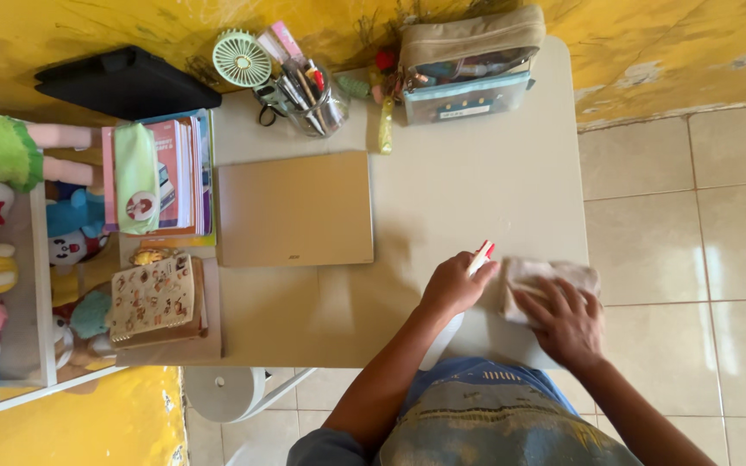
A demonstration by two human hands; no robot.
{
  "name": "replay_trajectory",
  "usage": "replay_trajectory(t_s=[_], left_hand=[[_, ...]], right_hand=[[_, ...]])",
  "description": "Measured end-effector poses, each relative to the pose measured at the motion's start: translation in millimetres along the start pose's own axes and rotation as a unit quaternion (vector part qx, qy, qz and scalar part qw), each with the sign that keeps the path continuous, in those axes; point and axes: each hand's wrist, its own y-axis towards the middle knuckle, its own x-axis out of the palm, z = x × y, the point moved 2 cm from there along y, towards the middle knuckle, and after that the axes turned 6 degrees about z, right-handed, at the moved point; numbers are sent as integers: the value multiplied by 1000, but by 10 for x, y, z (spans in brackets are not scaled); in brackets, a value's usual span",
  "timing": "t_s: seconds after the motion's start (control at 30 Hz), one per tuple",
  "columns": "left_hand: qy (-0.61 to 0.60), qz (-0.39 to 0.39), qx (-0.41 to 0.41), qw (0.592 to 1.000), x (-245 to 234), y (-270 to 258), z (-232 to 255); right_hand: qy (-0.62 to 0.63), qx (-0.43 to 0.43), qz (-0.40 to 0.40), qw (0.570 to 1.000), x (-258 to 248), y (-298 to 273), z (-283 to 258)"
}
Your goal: The person cleans a desk and various objects by hand with a cloth and a spray bottle. They move a laptop, a pencil case, and a notebook to wipe both the desk surface and the individual items.
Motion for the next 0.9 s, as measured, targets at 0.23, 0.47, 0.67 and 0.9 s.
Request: replay_trajectory(t_s=[0.23, 0.47, 0.67, 0.9], left_hand=[[-140, 96, 56, 984, -293, -255, 196], [-225, 265, 144, 926, -384, -285, -3], [-219, 388, 203, 872, -520, -327, -387], [-243, 412, 208, 853, -793, -238, -465]], right_hand=[[34, -6, 84, 996, -38, 1431, 263], [77, 37, 116, 990, 96, 2412, 481], [26, -56, 132, 989, 599, 1688, 209], [55, -212, 7, 976, 281, 386, -447]])
